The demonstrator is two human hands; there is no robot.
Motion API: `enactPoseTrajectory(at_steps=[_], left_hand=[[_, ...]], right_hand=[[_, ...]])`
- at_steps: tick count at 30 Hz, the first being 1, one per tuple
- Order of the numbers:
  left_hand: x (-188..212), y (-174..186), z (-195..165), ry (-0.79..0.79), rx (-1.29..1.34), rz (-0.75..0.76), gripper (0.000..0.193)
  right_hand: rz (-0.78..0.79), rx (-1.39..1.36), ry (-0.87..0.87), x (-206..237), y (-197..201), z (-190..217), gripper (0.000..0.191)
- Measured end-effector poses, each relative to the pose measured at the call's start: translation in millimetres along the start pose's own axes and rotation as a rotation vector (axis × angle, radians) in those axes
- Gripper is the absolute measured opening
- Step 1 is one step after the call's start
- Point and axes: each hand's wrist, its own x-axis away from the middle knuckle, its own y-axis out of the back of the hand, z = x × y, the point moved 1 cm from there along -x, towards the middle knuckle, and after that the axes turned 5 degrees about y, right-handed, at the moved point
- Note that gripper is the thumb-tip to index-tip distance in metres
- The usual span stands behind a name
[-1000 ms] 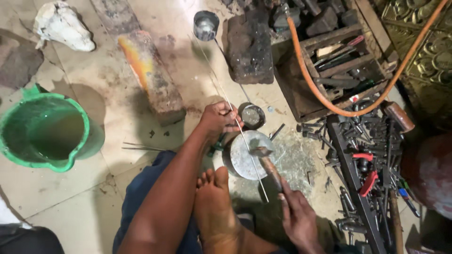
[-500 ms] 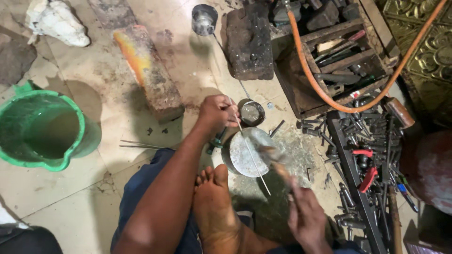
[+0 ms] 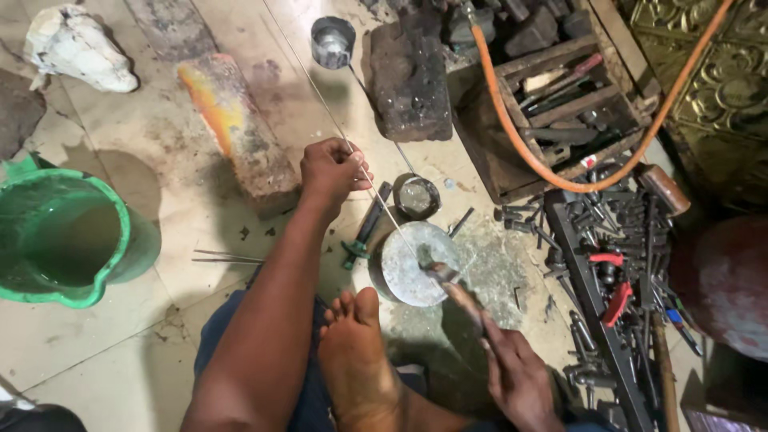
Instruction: The person sits on the workshop floor and hammers a long thin metal rod against a round metal block, then heats the rod with a blowtorch flame while holding and positioning it with tongs, working along its length.
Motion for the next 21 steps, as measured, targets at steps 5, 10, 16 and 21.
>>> enactPoseTrajectory(at_steps=[5, 10, 16, 21], left_hand=[[-17.1, 2.7, -6.4, -0.019, 0.010, 0.023, 0.005], [-21.1, 7.0, -6.7, -0.068, 0.049, 0.013, 0.004], [-16.7, 8.2, -10.0, -0.033, -0.001, 0.008, 0.006], [-12.7, 2.9, -6.9, -0.013, -0.016, -0.012, 0.004]], right_hand=[[0.007, -0.008, -0.075, 2.1, 2.3, -4.2, 0.059], [-0.105, -0.065, -0.005, -0.6, -5.2, -8.7, 0.057], [-0.018, -0.048, -0.031, -4.4, -14.5, -7.9, 0.054], [-0.189, -0.023, -0.075, -2.0, -12.0, -9.3, 0.048]])
